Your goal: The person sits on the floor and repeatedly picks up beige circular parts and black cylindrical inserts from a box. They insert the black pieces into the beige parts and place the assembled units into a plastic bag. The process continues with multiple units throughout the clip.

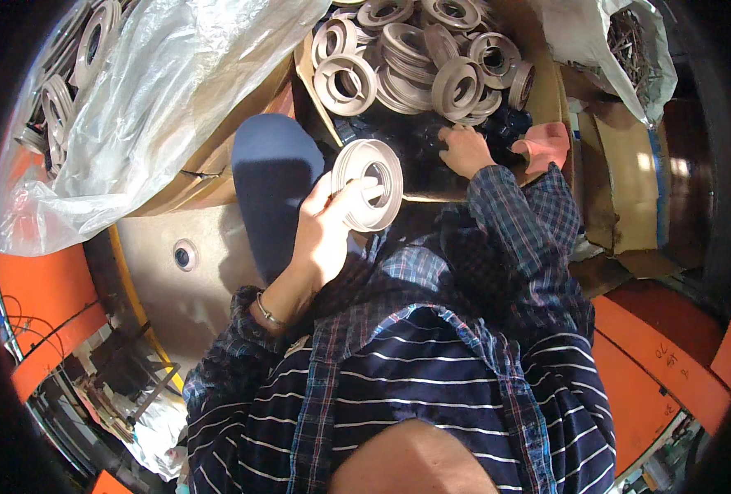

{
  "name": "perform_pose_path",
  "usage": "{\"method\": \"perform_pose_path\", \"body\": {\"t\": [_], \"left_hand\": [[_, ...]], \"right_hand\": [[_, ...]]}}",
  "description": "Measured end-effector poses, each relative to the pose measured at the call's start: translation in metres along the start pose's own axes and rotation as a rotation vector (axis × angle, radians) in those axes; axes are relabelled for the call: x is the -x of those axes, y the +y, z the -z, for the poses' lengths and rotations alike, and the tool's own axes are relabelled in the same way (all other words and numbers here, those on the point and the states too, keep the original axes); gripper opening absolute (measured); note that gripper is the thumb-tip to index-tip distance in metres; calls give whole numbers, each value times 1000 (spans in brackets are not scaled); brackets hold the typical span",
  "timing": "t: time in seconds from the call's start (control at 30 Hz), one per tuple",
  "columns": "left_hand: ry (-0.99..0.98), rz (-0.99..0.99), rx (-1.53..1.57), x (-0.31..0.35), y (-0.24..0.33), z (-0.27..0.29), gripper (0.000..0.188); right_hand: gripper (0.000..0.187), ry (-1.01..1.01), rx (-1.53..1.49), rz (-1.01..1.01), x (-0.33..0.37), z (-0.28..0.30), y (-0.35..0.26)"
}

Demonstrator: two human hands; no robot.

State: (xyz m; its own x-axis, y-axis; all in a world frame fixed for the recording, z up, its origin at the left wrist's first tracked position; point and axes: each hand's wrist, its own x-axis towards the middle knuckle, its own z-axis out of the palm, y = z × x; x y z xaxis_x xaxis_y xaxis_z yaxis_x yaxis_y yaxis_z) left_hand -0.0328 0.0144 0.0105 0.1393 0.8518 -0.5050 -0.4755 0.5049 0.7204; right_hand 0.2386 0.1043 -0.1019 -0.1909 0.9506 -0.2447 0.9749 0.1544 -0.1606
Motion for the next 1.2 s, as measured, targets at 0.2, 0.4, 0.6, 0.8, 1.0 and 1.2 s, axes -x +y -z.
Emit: {"method": "perform_pose_path", "body": {"t": [0.2,0.4,0.6,0.8,1.0,1.2], "left_hand": [[23,36,1,12,3,-2,33],[-17,-28,44,8,3,-4,33],[-224,-101,137,10,-2,-10,38],[-248,-201,-108,30,10,-11,51],[-108,-421,-652,43,-4,-17,58],[-164,-555,-838,43,-14,-18,58]], "right_hand": [[21,-32,229,181,-21,-55,17],[14,89,-571,93,15,31,-8],[22,197,-824,473,96,89,-94],[70,405,-670,449,116,104,-115],[50,153,-1656,-52,118,93,-121],[36,46,-1648,-201,120,84,-114]]}}
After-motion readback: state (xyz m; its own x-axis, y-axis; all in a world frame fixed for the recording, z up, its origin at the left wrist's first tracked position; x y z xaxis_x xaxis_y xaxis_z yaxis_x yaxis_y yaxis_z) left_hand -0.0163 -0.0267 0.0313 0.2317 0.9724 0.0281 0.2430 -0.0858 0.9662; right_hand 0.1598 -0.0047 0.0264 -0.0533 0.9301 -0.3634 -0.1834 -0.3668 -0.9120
